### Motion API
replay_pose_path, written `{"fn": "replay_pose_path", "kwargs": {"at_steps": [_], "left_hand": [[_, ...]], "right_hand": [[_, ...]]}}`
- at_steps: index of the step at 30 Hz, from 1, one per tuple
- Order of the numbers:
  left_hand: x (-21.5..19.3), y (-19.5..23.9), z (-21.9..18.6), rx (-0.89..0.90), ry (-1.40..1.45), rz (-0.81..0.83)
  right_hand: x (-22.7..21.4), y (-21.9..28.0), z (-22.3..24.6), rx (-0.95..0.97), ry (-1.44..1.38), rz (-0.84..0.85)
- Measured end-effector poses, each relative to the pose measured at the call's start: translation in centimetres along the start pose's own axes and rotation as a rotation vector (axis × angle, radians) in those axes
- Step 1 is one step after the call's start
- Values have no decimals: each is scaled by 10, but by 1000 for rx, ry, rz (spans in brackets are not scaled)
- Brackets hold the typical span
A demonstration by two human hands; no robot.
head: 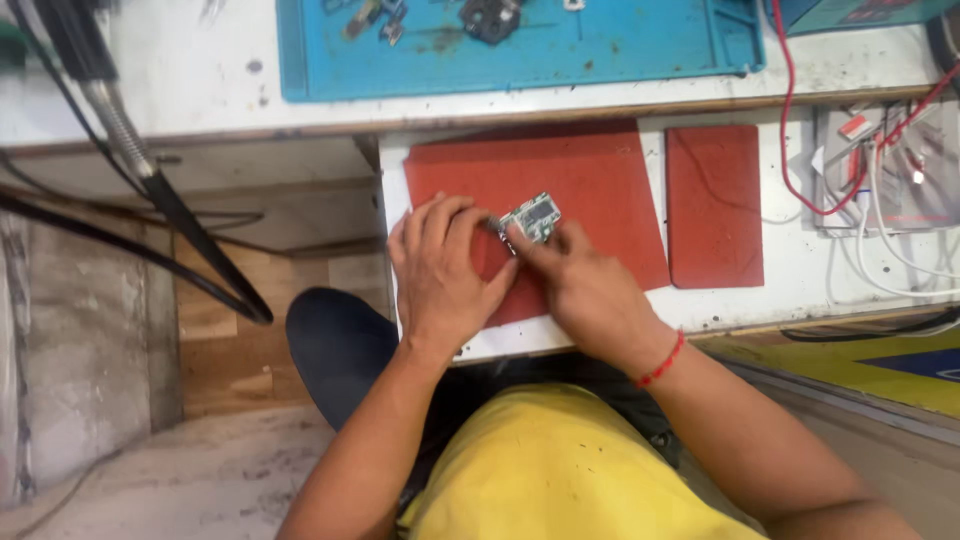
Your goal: The person uses a hot air gun to heat a small circuit board placed on a red mat. They then use a toothbrush to scrub the surface of the board, likely to clean off flux or debris. The person handles the board with their hands throughout the process.
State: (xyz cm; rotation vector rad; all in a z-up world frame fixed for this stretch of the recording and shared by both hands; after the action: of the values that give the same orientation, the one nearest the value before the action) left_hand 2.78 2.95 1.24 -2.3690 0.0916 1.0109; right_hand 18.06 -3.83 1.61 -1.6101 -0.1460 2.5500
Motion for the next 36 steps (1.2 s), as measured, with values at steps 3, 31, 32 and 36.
{"fn": "replay_pose_path", "kwargs": {"at_steps": [3, 31, 32, 36], "left_hand": [[0, -8, 1, 10, 26, -25], [-2, -5, 1, -3, 29, -19], [-1, -5, -1, 7, 35, -27], [-6, -7, 1, 26, 14, -43]], "right_hand": [[-4, -9, -19, 47, 23, -88], [-10, -4, -14, 103, -12, -31], [-12, -4, -17, 115, -7, -43], [-10, -10, -13, 51, -41, -30]]}}
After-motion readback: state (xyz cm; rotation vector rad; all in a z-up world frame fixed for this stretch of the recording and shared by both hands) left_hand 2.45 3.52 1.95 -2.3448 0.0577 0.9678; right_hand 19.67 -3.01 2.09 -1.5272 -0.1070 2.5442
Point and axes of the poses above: each hand's wrist, its own y-axis away from the middle knuckle, its own x-axis out of the palm, z = x × y, the point moved 6 cm from there along -y, towards the middle knuckle, and after that the axes turned 14 degrees about -z, right-handed, at the moved point
